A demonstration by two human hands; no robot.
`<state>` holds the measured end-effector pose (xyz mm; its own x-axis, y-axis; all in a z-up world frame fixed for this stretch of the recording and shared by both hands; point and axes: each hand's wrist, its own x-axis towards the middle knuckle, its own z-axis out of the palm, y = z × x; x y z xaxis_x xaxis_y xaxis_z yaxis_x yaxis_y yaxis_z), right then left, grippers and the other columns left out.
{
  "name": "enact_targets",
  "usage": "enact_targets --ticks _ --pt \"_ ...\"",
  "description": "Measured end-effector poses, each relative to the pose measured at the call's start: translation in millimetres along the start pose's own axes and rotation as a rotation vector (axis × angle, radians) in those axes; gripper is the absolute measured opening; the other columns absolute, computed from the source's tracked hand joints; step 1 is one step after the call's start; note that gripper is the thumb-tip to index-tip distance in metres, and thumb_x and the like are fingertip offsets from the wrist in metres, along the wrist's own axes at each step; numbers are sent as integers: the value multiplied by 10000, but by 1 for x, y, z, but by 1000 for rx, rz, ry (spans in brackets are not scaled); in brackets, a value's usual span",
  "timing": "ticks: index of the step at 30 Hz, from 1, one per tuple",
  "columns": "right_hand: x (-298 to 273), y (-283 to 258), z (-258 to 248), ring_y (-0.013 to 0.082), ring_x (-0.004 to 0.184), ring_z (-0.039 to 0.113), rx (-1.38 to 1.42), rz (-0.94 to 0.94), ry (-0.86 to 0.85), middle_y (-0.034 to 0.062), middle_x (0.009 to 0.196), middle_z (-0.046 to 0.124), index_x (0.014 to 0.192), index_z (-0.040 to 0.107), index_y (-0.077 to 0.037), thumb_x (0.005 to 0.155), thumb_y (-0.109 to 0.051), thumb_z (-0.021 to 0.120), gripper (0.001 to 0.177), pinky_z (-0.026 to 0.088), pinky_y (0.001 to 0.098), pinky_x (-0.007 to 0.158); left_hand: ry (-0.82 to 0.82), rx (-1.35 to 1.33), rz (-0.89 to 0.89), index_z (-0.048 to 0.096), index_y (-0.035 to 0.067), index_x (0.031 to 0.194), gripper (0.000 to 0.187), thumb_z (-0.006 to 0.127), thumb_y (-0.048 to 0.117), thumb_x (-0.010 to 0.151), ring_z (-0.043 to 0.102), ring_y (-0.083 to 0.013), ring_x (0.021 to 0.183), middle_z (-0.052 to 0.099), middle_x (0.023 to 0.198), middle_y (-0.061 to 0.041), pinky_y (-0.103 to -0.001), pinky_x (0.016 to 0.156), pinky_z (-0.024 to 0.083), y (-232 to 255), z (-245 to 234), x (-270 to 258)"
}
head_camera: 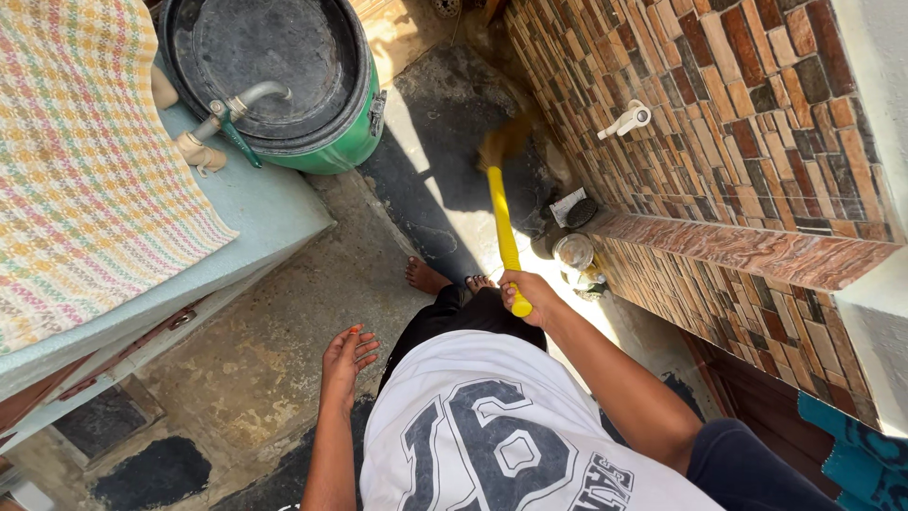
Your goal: The person sweeps the stone floor of an entryway and a narrow side corridor using a broom, moving debris out toward the exterior.
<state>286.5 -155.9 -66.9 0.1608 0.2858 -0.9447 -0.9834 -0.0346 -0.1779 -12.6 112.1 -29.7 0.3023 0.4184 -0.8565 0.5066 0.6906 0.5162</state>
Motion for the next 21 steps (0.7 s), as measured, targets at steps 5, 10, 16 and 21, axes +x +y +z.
enact_targets --ticks 5,10,16,21 --pt "-76 -26 20 80 479 449 -257 -76 -13 23 709 514 1048 596 -24 845 -17 626 205 374 235 394 48 -2 -8 601 58 1307 420 595 338 994 712 -242 1039 704 1165 -135 -364 833 604 -3 -12 -5" --pt "-186 -8 66 101 558 522 -288 -100 81 28 768 547 1058 588 -40 857 -56 690 226 457 260 455 98 -21 -8 597 57 1310 422 584 342 999 714 -243 1052 703 1166 -134 -367 846 605 -12 -28 -15" --pt "-215 -5 47 113 534 481 -220 -147 212 34 745 532 995 565 -19 860 -98 713 215 405 281 420 98 -83 -35 591 48 1313 410 582 319 1006 708 -258 1054 699 1162 -142 -382 842 596 -39 -41 -10" --pt "-141 13 2 148 512 482 -266 -184 357 65 680 493 962 507 23 898 -97 686 225 424 313 418 46 -87 -45 585 48 1320 408 573 316 1012 707 -254 1063 688 1173 -145 -385 849 588 -52 -44 5"
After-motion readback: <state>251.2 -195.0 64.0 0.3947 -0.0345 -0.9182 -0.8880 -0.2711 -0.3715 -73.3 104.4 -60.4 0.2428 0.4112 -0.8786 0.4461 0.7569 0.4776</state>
